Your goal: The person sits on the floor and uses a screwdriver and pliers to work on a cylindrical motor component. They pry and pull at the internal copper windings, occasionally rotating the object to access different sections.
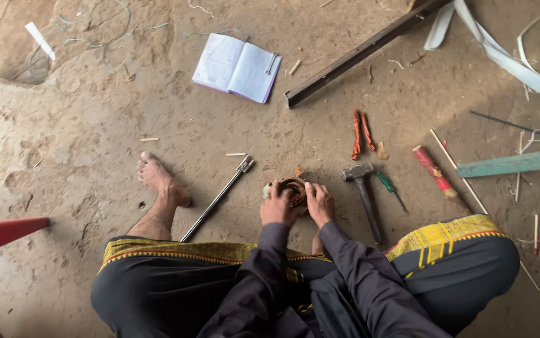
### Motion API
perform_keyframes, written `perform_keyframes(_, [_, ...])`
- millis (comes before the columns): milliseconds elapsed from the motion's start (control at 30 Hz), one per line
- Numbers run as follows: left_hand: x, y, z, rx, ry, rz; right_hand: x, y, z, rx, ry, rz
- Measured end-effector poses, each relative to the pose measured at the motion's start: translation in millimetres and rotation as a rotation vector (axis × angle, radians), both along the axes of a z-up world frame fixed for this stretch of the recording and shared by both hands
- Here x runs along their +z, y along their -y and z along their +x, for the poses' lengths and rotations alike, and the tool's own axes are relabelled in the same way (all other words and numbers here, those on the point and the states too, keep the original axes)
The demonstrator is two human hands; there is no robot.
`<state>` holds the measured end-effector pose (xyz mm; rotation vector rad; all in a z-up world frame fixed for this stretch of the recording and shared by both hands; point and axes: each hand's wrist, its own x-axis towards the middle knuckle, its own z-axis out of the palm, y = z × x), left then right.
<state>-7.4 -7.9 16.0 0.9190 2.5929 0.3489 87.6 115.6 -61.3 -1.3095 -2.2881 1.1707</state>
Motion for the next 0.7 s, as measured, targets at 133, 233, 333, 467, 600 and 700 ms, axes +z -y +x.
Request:
perform_keyframes(133, [-16.2,31.8,-61.8,0.230,-0.057,0.130,-16.9,-2.1,-0.7,-0.063,-0.212,-0.010])
perform_keyframes(233, [-27.2,82.0,-101.6,0.575,-0.012,0.214,-21.0,0.3,6.4,-0.138,-0.170,-0.076])
perform_keyframes(333, [-37.7,122.3,-133.8,0.926,0.152,0.321,-19.5,0.9,4.0,-0.132,-0.126,-0.055])
perform_keyframes(467, [-55.9,137.0,-147.4,1.244,0.529,0.605,-8.1,4.6,1.5,-0.167,-0.117,-0.096])
perform_keyframes(600, [-64.0,141.8,-139.6,1.410,0.749,0.816,26.6,6.9,-6.6,-0.212,-0.046,-0.028])
perform_keyframes(700, [-60.4,136.4,-130.5,1.455,0.828,0.931,66.4,10.3,-8.0,-0.182,-0.162,0.212])
